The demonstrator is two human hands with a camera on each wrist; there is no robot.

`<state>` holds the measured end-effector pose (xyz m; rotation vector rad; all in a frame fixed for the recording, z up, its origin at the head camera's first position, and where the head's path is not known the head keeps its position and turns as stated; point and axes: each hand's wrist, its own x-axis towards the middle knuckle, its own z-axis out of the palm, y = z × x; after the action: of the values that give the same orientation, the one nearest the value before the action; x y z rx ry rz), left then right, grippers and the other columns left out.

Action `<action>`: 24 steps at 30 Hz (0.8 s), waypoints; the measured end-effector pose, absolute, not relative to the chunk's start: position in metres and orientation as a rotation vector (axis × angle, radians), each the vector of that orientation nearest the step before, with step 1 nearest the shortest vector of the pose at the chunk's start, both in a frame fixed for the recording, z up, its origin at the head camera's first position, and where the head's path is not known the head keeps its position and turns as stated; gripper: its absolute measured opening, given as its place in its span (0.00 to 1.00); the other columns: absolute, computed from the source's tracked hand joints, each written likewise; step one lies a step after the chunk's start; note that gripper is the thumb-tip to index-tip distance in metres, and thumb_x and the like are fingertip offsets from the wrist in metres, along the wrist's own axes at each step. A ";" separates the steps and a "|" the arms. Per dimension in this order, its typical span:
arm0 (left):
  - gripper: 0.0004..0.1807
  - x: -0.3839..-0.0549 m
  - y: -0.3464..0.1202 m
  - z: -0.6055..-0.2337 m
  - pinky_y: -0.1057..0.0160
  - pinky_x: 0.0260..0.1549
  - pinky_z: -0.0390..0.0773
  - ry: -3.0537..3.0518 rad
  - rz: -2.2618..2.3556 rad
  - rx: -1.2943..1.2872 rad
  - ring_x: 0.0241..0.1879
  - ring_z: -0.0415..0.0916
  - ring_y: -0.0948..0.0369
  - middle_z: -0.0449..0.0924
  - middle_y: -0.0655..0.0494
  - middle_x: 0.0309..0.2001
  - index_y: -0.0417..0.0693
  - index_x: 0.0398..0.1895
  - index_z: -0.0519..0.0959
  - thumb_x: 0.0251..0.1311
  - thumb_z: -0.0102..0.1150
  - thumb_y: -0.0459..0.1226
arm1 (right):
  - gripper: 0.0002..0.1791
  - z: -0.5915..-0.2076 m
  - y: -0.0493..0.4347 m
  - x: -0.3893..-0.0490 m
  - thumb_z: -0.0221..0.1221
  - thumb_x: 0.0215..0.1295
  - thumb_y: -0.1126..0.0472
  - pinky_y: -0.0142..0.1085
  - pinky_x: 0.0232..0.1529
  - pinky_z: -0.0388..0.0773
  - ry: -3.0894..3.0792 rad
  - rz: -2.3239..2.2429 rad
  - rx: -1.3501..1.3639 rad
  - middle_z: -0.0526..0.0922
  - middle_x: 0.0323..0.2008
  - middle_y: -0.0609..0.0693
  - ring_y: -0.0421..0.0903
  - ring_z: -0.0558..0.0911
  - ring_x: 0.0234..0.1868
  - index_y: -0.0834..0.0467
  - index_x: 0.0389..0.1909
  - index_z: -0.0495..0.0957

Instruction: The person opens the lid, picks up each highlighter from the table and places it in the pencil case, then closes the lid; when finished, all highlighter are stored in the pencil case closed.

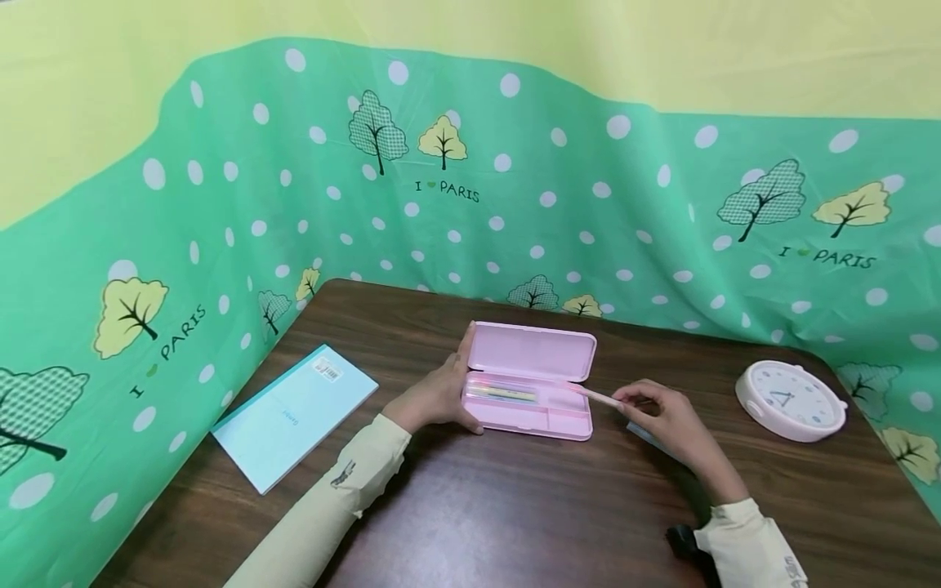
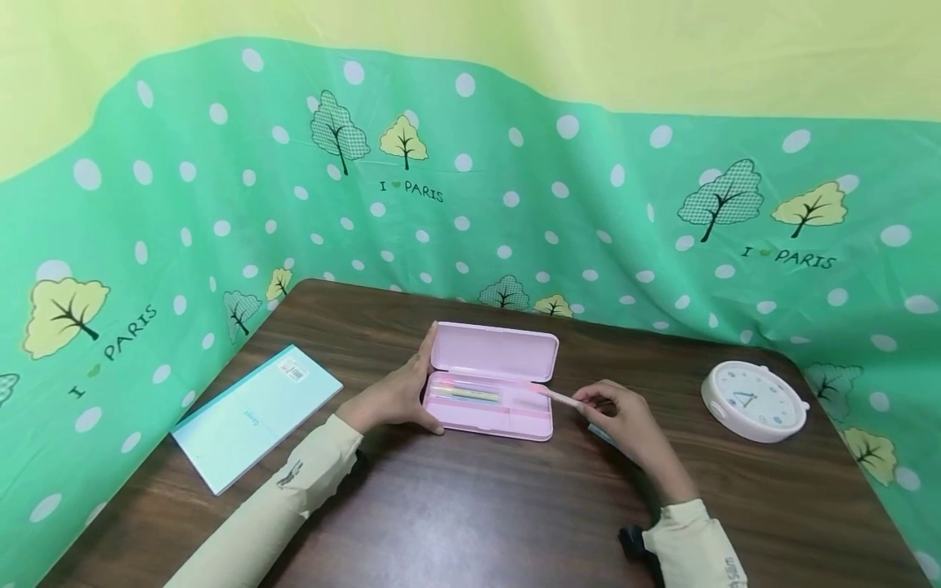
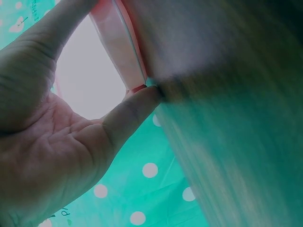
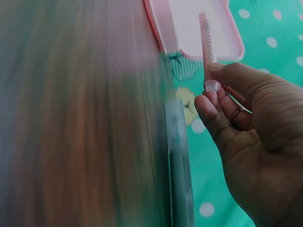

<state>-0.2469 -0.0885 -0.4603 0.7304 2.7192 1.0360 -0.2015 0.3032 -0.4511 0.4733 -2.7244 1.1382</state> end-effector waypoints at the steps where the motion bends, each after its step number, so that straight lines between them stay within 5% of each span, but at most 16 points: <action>1: 0.95 -0.246 -0.088 -0.459 0.43 0.64 0.77 2.717 1.034 0.723 0.66 0.75 0.39 0.59 0.29 0.78 0.57 0.86 0.17 0.36 0.95 0.43 | 0.05 -0.451 0.299 -0.204 0.70 0.71 0.69 0.31 0.36 0.80 -2.730 1.148 0.480 0.86 0.40 0.49 0.37 0.79 0.37 0.59 0.44 0.89; 11: 0.97 -0.256 -0.090 -0.475 0.43 0.62 0.79 2.747 1.020 0.773 0.65 0.75 0.39 0.60 0.29 0.77 0.58 0.86 0.15 0.34 0.95 0.47 | 0.06 -0.450 0.255 -0.222 0.69 0.71 0.70 0.31 0.43 0.81 -2.762 1.264 0.607 0.87 0.43 0.52 0.43 0.81 0.41 0.61 0.45 0.89; 24: 0.92 -0.233 -0.086 -0.439 0.42 0.67 0.75 2.714 1.008 0.704 0.67 0.74 0.36 0.58 0.28 0.79 0.52 0.87 0.19 0.40 0.94 0.40 | 0.07 -0.455 0.216 -0.234 0.69 0.70 0.72 0.32 0.44 0.81 -2.719 1.373 0.753 0.89 0.43 0.53 0.42 0.82 0.42 0.61 0.44 0.91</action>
<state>-0.2330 -0.0862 -0.4394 0.7044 2.7144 1.0082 -0.2339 0.2160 -0.4550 0.7528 -2.7192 1.3726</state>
